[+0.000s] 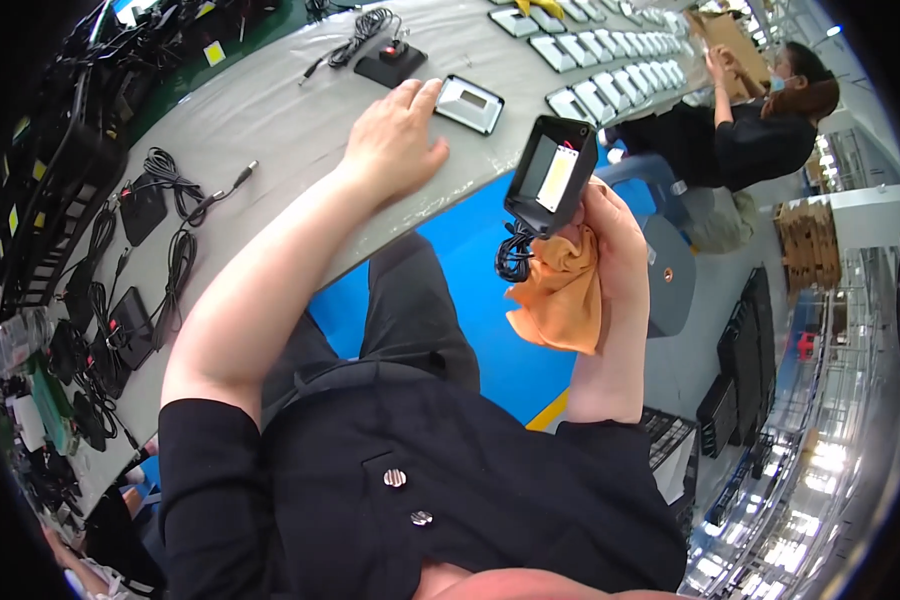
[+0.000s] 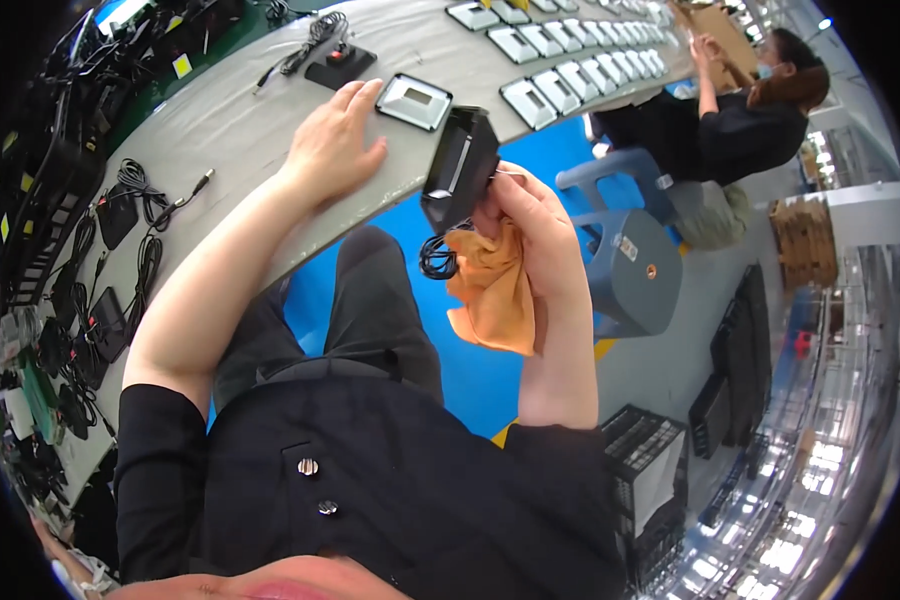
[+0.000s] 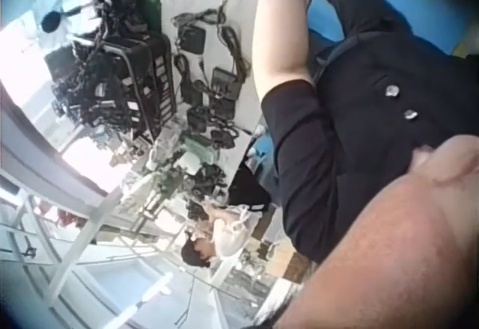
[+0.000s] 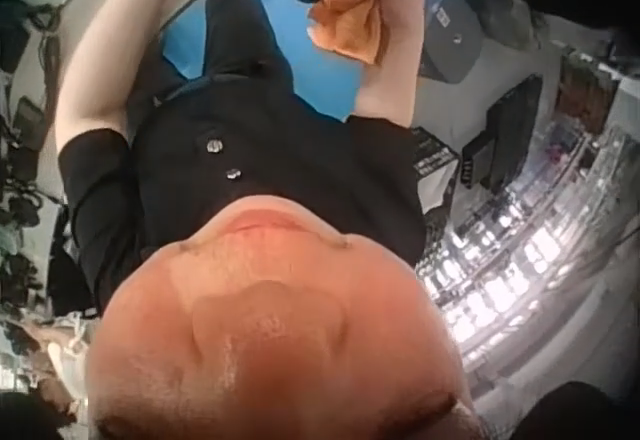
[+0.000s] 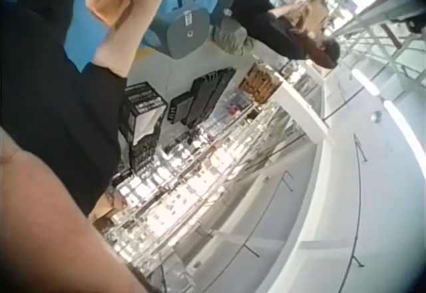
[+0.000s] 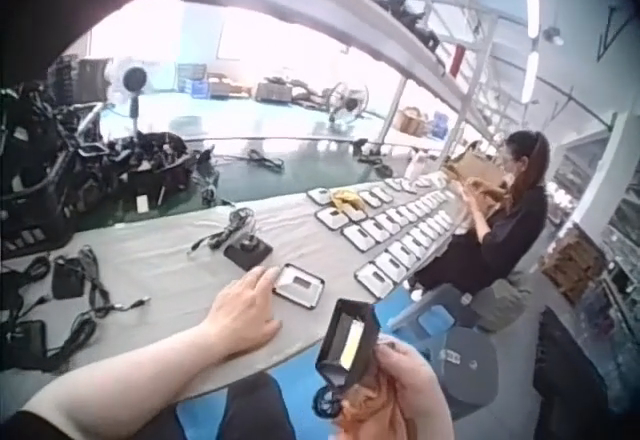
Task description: Cleaning and inspecting small portable LED work lights using a microfiber cloth.
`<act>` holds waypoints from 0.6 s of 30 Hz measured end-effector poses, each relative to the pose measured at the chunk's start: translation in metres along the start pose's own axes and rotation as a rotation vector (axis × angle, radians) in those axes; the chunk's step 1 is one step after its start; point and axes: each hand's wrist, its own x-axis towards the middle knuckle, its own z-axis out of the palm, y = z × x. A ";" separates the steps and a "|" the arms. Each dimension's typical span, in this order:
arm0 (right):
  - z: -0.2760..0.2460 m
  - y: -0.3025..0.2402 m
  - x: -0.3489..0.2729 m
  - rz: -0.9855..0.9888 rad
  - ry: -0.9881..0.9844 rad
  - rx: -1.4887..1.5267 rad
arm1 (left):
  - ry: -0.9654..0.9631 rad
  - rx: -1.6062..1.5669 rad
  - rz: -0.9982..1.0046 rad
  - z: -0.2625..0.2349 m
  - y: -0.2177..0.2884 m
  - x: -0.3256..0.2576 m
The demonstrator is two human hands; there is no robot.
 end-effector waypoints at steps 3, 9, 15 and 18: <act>0.019 -0.009 -0.011 -0.070 0.222 -0.065 | -0.004 0.039 -0.088 0.007 0.009 0.006; 0.010 -0.018 -0.024 -0.119 0.156 -0.551 | -0.078 0.137 -0.343 0.022 0.038 0.034; 0.018 -0.026 0.017 -0.006 -0.015 -1.076 | -0.219 -0.085 -0.142 -0.036 0.000 -0.026; 0.055 -0.004 0.052 0.046 -0.155 -1.388 | -0.260 -0.059 -0.121 -0.078 -0.026 -0.082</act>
